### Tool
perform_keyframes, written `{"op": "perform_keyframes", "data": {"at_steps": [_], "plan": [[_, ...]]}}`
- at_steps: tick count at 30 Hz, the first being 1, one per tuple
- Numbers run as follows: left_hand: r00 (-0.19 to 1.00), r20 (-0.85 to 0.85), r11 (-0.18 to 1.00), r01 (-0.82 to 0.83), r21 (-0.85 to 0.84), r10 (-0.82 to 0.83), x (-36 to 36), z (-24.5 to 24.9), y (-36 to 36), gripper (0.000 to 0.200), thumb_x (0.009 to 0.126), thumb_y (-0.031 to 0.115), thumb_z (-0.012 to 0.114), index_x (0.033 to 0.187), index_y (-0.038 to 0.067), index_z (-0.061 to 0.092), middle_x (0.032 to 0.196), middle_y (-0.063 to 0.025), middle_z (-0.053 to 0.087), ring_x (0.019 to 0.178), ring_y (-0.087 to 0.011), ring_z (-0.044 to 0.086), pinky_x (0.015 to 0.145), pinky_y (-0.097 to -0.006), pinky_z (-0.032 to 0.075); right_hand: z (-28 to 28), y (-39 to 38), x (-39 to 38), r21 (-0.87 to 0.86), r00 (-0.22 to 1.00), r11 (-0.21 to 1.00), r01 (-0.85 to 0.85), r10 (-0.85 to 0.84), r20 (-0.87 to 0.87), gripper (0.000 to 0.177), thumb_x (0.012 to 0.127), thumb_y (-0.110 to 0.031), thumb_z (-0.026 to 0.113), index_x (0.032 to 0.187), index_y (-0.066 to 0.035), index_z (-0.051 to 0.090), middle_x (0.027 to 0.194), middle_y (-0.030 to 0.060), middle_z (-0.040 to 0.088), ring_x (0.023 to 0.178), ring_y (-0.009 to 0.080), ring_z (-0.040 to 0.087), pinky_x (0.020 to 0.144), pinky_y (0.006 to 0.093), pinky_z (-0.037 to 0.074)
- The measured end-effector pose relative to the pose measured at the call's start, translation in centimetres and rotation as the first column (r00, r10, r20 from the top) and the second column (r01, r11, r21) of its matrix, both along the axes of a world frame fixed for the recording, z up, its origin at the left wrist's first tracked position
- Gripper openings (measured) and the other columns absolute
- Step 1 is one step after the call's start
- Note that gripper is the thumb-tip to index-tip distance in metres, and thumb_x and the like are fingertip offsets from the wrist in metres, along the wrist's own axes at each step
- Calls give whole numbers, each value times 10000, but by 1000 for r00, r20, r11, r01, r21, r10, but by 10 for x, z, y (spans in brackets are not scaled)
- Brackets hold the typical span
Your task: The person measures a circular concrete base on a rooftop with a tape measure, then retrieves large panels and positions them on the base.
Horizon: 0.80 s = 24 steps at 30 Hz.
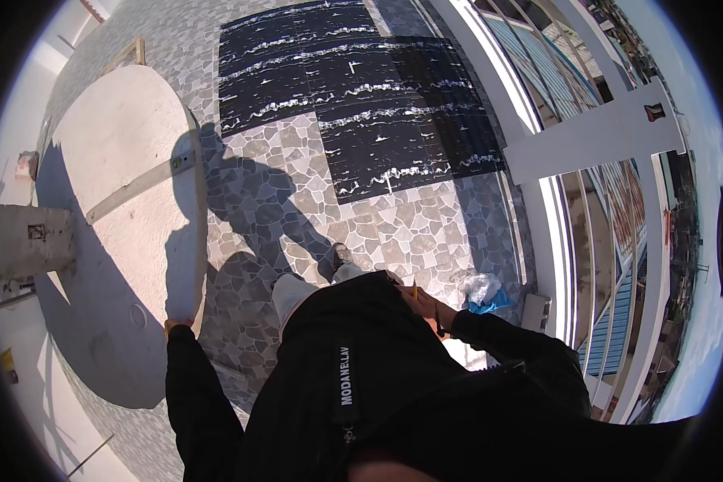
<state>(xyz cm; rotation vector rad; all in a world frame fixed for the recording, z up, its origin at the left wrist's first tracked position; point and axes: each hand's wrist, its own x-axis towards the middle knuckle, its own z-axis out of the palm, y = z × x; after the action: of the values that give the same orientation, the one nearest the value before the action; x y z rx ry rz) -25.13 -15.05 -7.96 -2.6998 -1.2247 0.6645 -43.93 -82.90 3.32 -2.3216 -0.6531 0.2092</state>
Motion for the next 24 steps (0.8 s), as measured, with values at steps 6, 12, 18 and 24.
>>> {"op": "perform_keyframes", "data": {"at_steps": [6,12,18,24], "plan": [[998,-31,998,49,-45,-51,-3,0,4,650,523,521,798,927,42,629,953,-57,660,882,-161,637,785,-317,524,-10,-3,0,-68,989,998,12,-2,146,470,798,15,573,1226,81,391,1286,253,441,1130,376,504,938,398,437],[998,-62,999,5,49,-2,1,-1,-1,652,518,504,800,942,39,627,958,-49,657,871,-159,638,782,-314,525,-6,-9,2,-78,978,996,-49,63,198,504,796,-15,577,1239,103,367,1269,249,450,1140,352,500,932,387,445],[995,23,995,-91,-49,92,4,6,-10,669,457,400,854,963,28,628,976,-102,661,893,-191,645,792,-325,538,-7,-10,6,-66,992,998,-9,17,128,510,780,-47,601,1227,86,394,1228,241,476,1100,349,518,909,389,452],[985,148,989,-63,-135,83,-1,35,-32,658,592,282,786,1188,213,514,1102,-55,627,1023,-244,601,848,-371,499,4,-11,42,-99,997,994,-41,46,55,517,764,-79,626,1215,68,420,1188,234,503,1060,346,536,886,391,459]]}}
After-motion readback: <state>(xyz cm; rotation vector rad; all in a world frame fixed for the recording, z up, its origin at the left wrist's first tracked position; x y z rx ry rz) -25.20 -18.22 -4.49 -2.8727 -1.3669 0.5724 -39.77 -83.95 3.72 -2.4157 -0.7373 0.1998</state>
